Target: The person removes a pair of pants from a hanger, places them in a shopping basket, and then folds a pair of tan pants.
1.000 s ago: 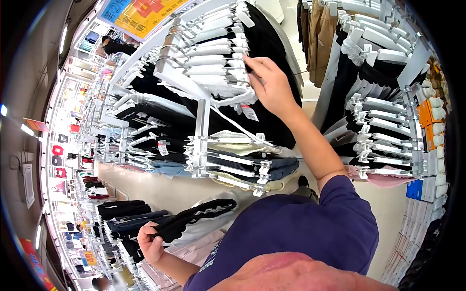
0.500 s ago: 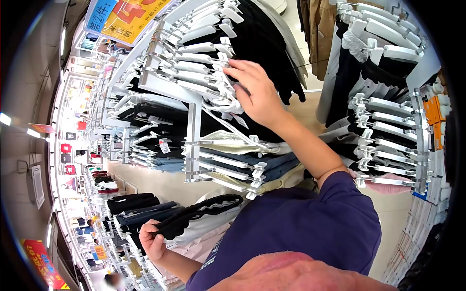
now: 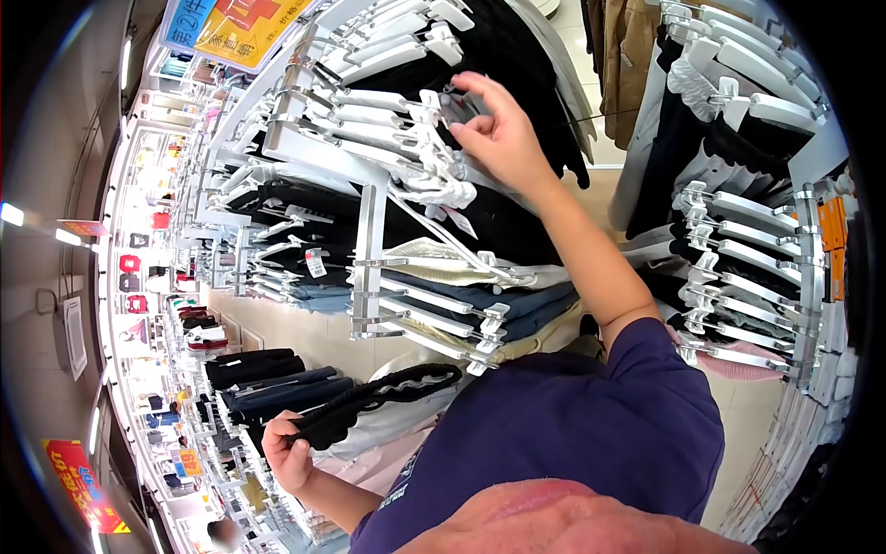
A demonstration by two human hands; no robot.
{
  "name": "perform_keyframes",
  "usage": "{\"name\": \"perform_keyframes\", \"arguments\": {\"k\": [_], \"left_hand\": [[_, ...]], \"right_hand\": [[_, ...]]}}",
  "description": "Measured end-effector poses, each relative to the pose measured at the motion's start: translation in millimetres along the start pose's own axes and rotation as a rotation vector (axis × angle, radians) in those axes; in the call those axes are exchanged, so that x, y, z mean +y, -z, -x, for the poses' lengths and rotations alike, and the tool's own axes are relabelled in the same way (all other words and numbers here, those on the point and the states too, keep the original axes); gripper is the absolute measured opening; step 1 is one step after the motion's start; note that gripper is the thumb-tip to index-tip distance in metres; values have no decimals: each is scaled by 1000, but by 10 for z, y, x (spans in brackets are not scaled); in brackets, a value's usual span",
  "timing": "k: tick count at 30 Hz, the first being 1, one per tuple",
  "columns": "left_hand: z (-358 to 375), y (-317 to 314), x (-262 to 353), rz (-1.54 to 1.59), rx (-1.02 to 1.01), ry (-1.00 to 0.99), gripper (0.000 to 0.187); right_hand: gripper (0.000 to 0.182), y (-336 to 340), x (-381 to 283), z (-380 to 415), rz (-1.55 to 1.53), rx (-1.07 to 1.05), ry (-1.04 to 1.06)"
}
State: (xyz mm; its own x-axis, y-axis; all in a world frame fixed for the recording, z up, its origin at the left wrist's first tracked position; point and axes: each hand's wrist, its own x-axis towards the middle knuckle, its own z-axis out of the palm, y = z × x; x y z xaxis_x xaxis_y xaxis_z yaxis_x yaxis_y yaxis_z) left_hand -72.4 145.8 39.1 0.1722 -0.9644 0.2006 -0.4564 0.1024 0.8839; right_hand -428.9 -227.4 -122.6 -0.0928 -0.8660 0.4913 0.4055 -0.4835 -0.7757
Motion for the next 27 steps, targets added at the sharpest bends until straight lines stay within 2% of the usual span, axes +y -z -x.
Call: {"name": "perform_keyframes", "arguments": {"k": [4,7,9,11,15,17,18,21,23,27], "left_hand": [[45,21,19,-2,-18,6,30],[81,96,-20,18,-53,5,29],[118,94,-25,23,-30,10,29],[120,36,25,14,-16,0,30],[153,51,-8,48,-9,-10,30],[171,89,-41,44,-24,-27,29],[178,102,-63,48,-25,-36,29],[212,153,-109,58,-53,-74,27],[258,204,-175,83,-44,-88,27],[337,276,-296,158,-20,-91,26]], "right_hand": [[70,107,-13,-90,-96,-87,-195],[64,88,-13,-164,-91,-42,-73],[52,202,103,-259,0,-28,-45],[39,197,33,-338,-121,-17,-88],[31,25,-261,-480,181,-57,191],[31,-34,-516,-618,521,-210,216],[32,-96,-577,-700,598,-259,253],[34,-156,-677,-1031,879,-557,170],[37,-273,-778,-1200,989,-616,-2],[35,-443,-688,-1443,1255,-760,207]]}}
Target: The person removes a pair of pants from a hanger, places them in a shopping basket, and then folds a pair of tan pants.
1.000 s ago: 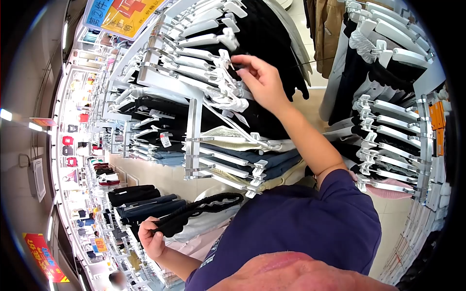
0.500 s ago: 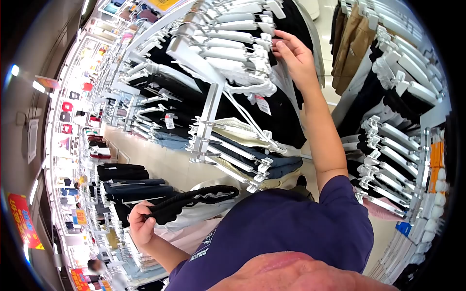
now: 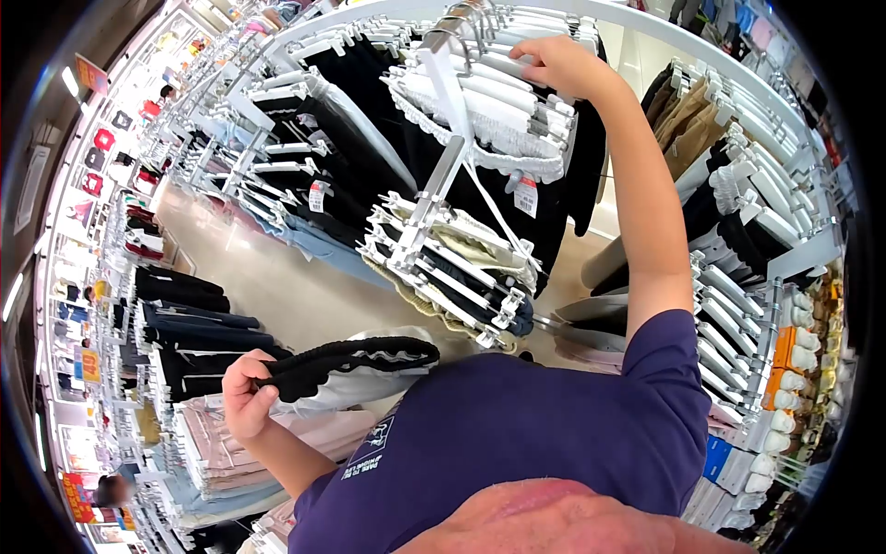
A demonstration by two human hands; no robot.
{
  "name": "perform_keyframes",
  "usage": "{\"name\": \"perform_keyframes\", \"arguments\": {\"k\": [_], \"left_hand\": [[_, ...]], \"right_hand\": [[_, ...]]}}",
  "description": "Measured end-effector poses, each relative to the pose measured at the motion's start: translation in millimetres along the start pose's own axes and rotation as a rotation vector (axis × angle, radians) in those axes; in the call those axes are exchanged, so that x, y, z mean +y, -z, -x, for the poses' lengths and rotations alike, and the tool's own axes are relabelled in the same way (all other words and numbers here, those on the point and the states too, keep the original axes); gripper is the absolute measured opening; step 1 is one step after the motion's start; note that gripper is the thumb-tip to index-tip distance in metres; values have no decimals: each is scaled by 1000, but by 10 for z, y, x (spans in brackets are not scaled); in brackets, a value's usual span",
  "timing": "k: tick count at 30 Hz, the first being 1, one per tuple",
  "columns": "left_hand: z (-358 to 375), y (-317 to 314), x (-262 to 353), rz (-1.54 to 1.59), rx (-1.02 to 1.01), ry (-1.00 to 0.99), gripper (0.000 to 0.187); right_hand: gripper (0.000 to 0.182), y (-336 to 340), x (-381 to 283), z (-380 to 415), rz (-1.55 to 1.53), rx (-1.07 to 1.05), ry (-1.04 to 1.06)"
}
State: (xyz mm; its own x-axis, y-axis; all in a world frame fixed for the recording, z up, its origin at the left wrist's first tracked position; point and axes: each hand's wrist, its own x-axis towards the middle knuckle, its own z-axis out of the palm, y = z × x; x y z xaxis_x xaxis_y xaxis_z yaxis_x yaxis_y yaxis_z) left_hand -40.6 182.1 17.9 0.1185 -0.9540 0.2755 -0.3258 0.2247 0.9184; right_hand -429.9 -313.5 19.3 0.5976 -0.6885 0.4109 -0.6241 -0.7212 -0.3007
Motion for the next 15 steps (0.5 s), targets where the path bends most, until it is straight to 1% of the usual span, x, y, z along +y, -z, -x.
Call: {"name": "perform_keyframes", "arguments": {"k": [2,4,5,6,8,10,12,15], "left_hand": [[48,66,-69,-2,5,-22,26],[91,149,-132,-20,1,-36,27],[101,166,-141,-27,4,-48,27],[126,193,-168,-20,7,-49,26],[174,240,-192,6,15,-34,25],[245,322,-264,18,10,-42,23],[270,369,-286,45,21,-43,23],[323,502,-371,28,39,-25,23]], "right_hand": [[30,-58,60,-110,138,19,78],[29,-131,197,-173,199,111,127],[25,-167,207,-172,245,142,53],[23,-209,259,-187,255,211,91],[23,-282,370,-264,275,218,60],[29,-174,220,-217,255,145,-41],[22,-182,201,-221,222,192,22],[19,-15,-20,-158,225,284,265]]}}
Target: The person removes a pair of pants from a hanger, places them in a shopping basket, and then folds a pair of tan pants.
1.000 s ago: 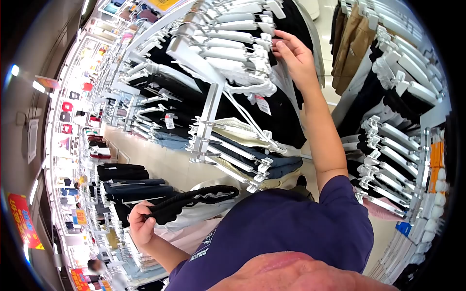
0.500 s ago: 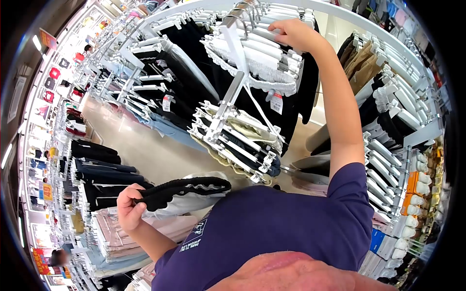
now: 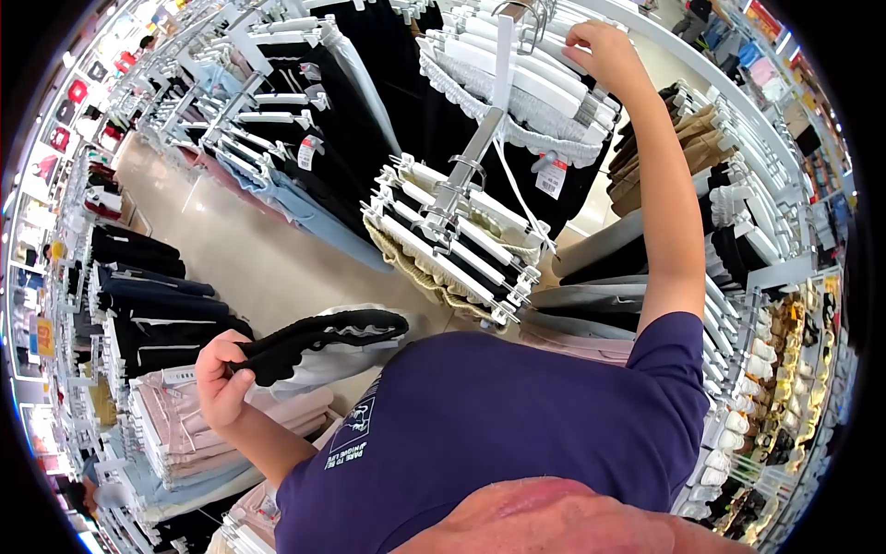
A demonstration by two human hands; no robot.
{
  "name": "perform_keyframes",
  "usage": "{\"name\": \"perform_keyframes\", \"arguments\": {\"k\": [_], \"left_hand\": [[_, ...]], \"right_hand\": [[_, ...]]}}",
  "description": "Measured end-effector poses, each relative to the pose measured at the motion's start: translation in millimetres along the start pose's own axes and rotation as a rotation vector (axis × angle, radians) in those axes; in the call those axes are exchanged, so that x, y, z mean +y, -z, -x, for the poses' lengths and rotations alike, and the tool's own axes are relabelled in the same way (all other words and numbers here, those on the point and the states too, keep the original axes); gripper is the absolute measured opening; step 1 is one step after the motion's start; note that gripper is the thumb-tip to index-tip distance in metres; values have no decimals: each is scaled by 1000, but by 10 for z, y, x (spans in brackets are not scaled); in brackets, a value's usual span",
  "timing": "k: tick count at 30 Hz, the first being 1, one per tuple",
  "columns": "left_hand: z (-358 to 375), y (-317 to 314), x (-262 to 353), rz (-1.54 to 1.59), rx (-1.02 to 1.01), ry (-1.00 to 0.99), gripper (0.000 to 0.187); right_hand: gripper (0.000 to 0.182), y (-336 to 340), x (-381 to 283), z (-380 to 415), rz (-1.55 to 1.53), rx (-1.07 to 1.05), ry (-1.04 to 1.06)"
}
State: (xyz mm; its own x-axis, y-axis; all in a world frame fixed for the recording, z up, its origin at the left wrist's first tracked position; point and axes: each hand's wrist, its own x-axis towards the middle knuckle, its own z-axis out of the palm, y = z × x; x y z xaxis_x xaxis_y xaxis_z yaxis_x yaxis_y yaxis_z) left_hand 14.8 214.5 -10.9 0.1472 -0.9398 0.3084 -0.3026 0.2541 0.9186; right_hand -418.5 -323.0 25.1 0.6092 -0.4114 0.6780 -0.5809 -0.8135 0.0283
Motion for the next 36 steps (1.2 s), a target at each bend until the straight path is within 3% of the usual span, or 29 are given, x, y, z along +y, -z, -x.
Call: {"name": "perform_keyframes", "arguments": {"k": [4,8,12,16,19,23,24,27,28,32,36], "left_hand": [[-29,77,-60,8,1,-7,25],[-57,152,-102,18,10,-2,27],[-94,137,-70,4,28,0,27],[-105,98,-37,7,30,10,27],[-111,53,30,-28,27,22,28],[-119,-43,87,-35,28,37,28],[-128,-68,99,-42,28,42,28],[-155,-162,151,-48,36,53,29],[-160,-198,172,-49,35,59,29],[-223,-258,208,-68,44,57,29],[-280,-327,230,-33,47,74,29]], "right_hand": [[17,320,-388,-70,-241,-188,-212],[23,310,-367,16,-198,-449,-319],[26,302,-213,63,-192,-495,-254],[23,185,-3,57,-148,-378,-97],[21,171,12,37,-200,-398,-206],[24,421,-98,-14,-319,-630,-211],[35,423,-120,20,-382,-647,-221],[46,507,-172,11,-520,-755,-326],[62,457,-125,-8,-317,-843,-231],[80,336,-205,92,-235,-733,-145],[51,256,-80,187,-249,-545,-111]]}}
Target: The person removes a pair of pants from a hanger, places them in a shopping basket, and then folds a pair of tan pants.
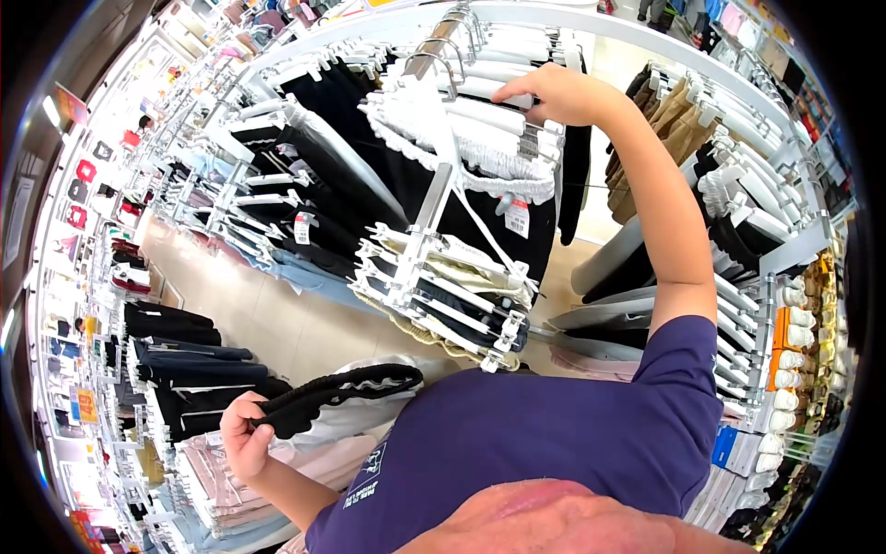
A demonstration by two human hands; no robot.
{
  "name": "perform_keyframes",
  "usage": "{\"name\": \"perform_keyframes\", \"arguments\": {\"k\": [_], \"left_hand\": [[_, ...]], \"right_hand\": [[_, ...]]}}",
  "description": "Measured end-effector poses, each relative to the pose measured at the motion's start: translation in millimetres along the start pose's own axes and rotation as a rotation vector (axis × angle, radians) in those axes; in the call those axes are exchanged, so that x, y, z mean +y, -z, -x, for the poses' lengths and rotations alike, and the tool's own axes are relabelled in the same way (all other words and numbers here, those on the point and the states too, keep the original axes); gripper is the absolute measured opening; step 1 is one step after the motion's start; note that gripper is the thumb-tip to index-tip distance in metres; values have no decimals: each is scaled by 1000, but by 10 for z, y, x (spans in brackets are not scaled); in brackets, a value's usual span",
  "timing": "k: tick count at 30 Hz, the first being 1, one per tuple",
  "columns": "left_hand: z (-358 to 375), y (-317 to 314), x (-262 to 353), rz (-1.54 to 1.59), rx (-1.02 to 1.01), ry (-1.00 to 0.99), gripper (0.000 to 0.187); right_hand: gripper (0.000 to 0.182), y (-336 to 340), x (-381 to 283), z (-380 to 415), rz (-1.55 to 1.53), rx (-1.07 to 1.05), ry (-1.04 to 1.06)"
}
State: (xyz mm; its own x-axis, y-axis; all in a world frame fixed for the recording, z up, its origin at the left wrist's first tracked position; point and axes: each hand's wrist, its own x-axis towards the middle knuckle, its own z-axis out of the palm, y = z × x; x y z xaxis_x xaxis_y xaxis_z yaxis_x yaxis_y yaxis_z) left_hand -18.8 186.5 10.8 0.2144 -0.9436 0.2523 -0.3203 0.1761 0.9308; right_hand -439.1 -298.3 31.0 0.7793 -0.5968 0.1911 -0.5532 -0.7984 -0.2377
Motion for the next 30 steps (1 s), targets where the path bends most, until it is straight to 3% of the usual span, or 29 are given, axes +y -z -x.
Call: {"name": "perform_keyframes", "arguments": {"k": [6,9,13,14,17,18,21,24,27,30], "left_hand": [[-1,69,-40,-42,-11,-12,31],[26,104,-18,-32,-17,6,31],[86,152,5,-67,-7,2,31],[109,168,-1,-74,-1,-4,31],[136,176,10,-86,10,-12,32],[143,181,21,-85,7,-8,32],[159,198,20,-73,4,-10,32],[172,226,7,-64,-2,-21,32],[175,249,-5,-51,-1,-25,32],[166,318,-74,-60,-15,-37,32]], "right_hand": [[49,-127,240,-8,136,217,-95],[48,-149,218,24,214,226,-110],[25,-101,222,23,-6,234,-40],[31,-72,198,-11,-125,219,-99],[43,71,64,4,-104,119,-159],[49,44,86,22,-124,99,-77],[45,-26,45,15,-39,153,-69],[32,-29,-82,-75,162,65,-152],[29,-179,-261,22,397,165,-112],[35,-260,-143,-14,409,335,-123]]}}
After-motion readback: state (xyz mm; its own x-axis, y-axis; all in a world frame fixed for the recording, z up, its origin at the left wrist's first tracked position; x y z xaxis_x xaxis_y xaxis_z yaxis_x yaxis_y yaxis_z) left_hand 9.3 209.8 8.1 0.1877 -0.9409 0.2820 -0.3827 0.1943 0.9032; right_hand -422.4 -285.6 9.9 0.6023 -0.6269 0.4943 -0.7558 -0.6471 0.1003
